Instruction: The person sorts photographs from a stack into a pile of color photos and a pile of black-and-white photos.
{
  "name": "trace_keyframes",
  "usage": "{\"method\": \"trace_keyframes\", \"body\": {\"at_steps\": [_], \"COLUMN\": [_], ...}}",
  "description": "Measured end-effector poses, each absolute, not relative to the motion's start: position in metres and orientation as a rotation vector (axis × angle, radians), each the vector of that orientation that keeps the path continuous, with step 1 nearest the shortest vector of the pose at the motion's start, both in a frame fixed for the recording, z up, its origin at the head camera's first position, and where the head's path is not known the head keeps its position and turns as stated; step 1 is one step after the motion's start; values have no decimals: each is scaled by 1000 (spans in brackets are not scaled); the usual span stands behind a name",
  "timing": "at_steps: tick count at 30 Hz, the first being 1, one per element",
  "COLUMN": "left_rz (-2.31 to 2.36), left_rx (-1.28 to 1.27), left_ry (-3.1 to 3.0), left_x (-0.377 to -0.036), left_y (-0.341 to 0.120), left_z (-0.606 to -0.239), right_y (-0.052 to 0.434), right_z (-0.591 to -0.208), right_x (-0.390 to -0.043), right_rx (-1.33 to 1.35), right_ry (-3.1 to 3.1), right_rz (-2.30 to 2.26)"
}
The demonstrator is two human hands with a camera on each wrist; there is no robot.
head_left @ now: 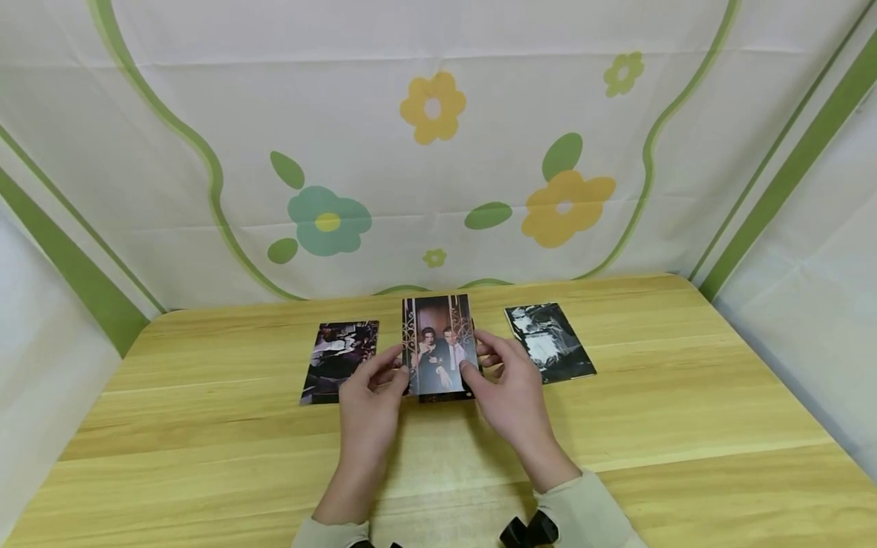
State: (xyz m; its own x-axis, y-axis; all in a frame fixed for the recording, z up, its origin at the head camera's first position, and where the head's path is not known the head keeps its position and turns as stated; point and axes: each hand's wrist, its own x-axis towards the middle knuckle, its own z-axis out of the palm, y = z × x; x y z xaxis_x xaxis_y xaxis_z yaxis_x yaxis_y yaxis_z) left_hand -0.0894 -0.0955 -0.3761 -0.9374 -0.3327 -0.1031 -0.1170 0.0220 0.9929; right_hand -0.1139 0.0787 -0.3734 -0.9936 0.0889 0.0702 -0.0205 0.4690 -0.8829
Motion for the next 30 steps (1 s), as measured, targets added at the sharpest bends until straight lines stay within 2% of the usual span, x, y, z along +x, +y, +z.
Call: {"method": "trace_keyframes", "body": {"at_steps": [12, 30], "left_rz": [-2047, -1715], "left_rx": [542, 828], "left_ry": [-2206, -2359], "left_x": [-94, -89], "left_y": [-119, -229], "left_z": [-369, -377], "right_y": [62, -48], "right_z": [-373, -384], "right_x": [-115, -118], "right_rx": [-44, 237], "right_ry": [-2562, -2701], "right_rz": [1695, 1760]}}
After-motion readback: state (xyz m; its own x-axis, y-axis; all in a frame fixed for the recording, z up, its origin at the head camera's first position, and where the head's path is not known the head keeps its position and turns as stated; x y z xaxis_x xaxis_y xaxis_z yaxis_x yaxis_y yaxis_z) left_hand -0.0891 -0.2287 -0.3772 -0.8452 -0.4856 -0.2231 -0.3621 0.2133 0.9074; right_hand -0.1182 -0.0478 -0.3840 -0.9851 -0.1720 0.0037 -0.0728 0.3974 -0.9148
